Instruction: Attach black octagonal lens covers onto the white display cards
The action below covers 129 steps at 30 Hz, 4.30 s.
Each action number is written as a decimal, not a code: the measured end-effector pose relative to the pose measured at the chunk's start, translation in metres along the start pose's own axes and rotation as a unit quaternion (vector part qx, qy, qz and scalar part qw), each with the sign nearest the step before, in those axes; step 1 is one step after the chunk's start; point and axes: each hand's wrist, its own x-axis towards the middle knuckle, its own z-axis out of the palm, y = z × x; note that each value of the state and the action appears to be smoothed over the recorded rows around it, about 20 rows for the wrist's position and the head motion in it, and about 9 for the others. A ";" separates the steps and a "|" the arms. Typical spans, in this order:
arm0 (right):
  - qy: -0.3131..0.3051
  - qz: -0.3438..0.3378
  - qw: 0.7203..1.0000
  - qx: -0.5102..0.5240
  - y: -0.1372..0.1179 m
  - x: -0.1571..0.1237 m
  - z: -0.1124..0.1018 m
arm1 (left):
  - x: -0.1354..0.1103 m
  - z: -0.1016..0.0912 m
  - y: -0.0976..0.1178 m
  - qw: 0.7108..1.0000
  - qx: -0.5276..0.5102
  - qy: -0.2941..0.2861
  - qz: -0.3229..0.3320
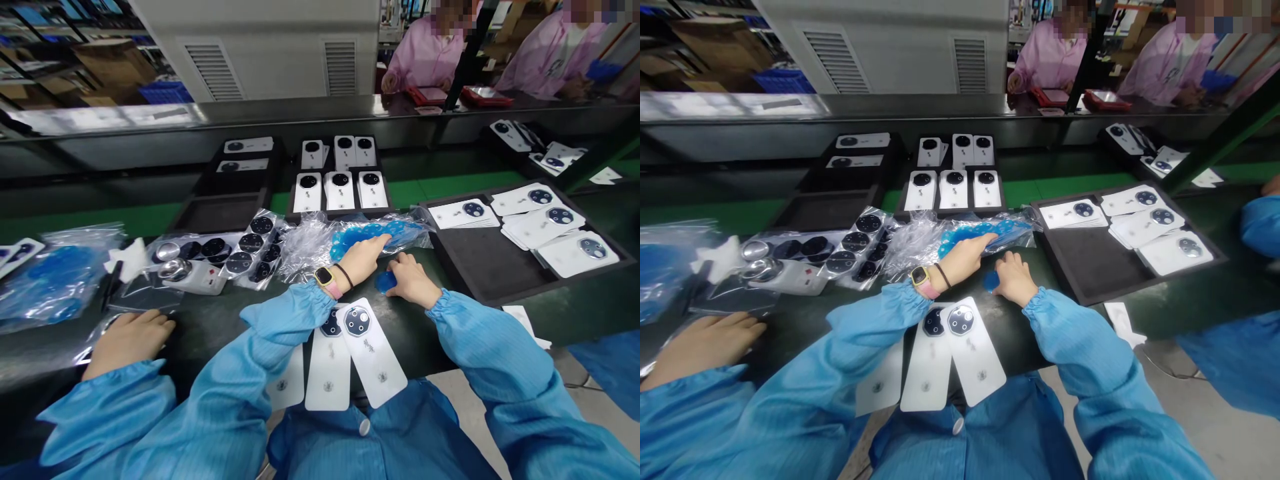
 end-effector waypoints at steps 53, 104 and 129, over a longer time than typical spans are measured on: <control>0.013 -0.070 0.983 0.168 0.019 0.069 -0.059 | -0.029 0.026 0.012 0.974 0.201 0.096 0.029; 0.255 0.125 0.745 0.604 -0.024 0.069 0.045 | -0.034 0.040 -0.014 0.994 -0.023 0.103 0.004; 0.359 0.190 0.480 0.778 -0.018 0.066 0.076 | -0.129 0.018 -0.090 0.673 -0.619 0.234 -0.330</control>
